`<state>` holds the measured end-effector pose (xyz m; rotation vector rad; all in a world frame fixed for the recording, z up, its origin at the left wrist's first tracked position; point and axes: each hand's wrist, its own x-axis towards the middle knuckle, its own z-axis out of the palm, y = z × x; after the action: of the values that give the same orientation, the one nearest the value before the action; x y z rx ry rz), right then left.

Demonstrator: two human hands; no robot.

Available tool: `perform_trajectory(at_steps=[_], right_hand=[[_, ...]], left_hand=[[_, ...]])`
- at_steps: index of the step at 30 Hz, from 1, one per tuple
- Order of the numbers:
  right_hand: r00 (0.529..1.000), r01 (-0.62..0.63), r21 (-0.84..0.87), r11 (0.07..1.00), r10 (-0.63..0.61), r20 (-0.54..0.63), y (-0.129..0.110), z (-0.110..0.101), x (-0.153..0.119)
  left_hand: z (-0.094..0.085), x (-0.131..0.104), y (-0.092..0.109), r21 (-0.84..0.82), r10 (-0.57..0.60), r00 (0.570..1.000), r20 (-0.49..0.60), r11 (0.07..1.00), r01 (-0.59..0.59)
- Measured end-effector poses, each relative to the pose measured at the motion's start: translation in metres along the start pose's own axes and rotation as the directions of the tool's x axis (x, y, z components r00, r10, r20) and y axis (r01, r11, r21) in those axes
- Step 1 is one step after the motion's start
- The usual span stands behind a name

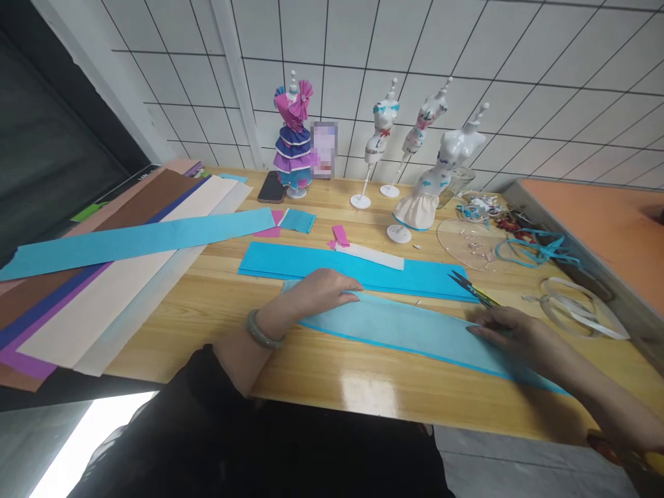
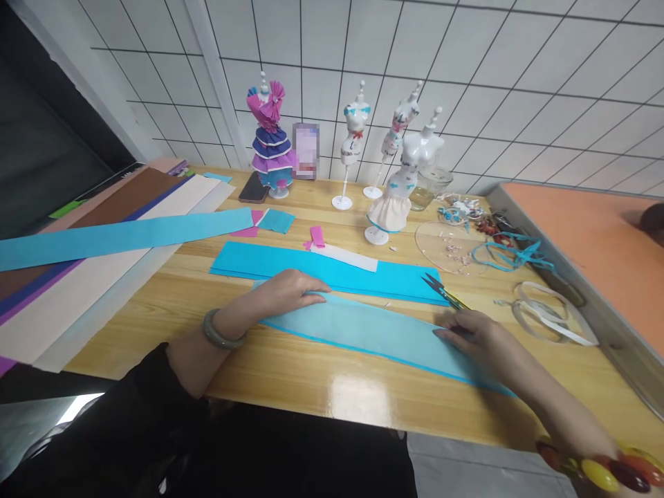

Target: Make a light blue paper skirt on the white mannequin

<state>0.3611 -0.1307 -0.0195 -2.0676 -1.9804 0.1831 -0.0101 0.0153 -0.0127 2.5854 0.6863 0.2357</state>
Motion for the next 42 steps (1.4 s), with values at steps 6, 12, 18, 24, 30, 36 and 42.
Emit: perform_trajectory(at_steps=[6,12,18,24,30,36,42], right_hand=[[0.969,-0.128,0.156,0.98,0.09,0.229,0.007,-0.015,-0.008],[0.958,-0.216,0.137,0.967,0.183,0.223,0.012,-0.014,-0.013],[0.958,-0.213,0.065,0.975,0.195,0.208,0.016,-0.012,-0.014],[0.962,-0.19,0.007,0.982,0.185,0.201,0.015,-0.016,-0.019],[0.96,-0.125,-0.067,0.99,0.138,0.242,0.049,-0.029,-0.025],[0.976,0.149,-0.345,0.927,-0.193,-0.097,0.019,-0.021,-0.015],[0.868,0.475,-0.202,0.857,-0.494,-0.055,-0.11,0.027,-0.031]], left_hand=[[-0.003,0.0,0.008,0.011,-0.017,1.0,0.02,1.0,0.017],[0.002,0.002,0.004,0.026,0.0,1.0,-0.03,1.0,0.001],[0.001,0.002,0.005,0.03,-0.001,1.0,-0.023,1.0,0.001],[-0.002,-0.001,0.011,0.043,-0.014,0.999,-0.049,0.999,0.016],[-0.003,-0.001,0.005,0.056,-0.079,0.997,-0.022,0.995,0.08],[0.004,0.002,0.003,0.182,0.09,0.986,-0.142,0.981,-0.064],[0.025,-0.001,0.031,0.306,0.343,0.925,-0.163,0.909,-0.283]])
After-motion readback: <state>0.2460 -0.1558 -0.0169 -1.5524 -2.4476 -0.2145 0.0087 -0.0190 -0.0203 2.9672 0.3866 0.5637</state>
